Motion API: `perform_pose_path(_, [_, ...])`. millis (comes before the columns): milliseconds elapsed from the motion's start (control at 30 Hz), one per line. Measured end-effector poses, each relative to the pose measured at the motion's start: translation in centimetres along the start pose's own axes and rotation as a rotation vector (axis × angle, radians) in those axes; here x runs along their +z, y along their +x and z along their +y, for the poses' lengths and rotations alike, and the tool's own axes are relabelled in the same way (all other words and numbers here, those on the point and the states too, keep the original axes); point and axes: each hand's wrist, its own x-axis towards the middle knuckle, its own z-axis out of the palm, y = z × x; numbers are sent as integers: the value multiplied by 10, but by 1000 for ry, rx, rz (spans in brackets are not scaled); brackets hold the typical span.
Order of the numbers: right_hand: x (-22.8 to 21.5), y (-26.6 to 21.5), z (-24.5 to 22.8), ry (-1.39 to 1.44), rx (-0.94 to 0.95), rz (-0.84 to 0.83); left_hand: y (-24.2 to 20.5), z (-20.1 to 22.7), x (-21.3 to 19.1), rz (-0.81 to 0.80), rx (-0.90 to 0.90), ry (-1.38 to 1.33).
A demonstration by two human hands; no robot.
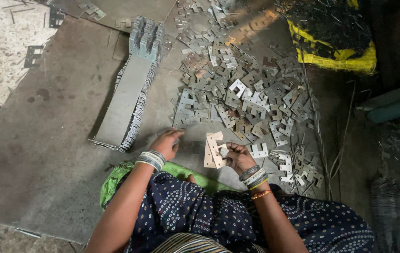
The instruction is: The person sits on the floor and sorts small, L-shaped metal brackets from a large pile. They pick up the brackets one by one, align them, and place them into a neat stack on a flat metal sheet. The process is repetitive, involving picking, aligning, and stacking the metal pieces.
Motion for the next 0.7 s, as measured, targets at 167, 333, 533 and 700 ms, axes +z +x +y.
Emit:
perform_pose_path(167, [2,13,16,-222,-83,-44,4,22,7,-10,-130,-996])
perform_pose_path(333, [41,19,15,-308,-267,-81,7,34,27,116,-136,-1148])
perform_pose_path(533, [74,1,5,59,-35,135,8,27,19,361,-269,-1469])
perform_pose_path(700, [57,17,8,66,-201,207,4,39,0,243,-174,-1564])
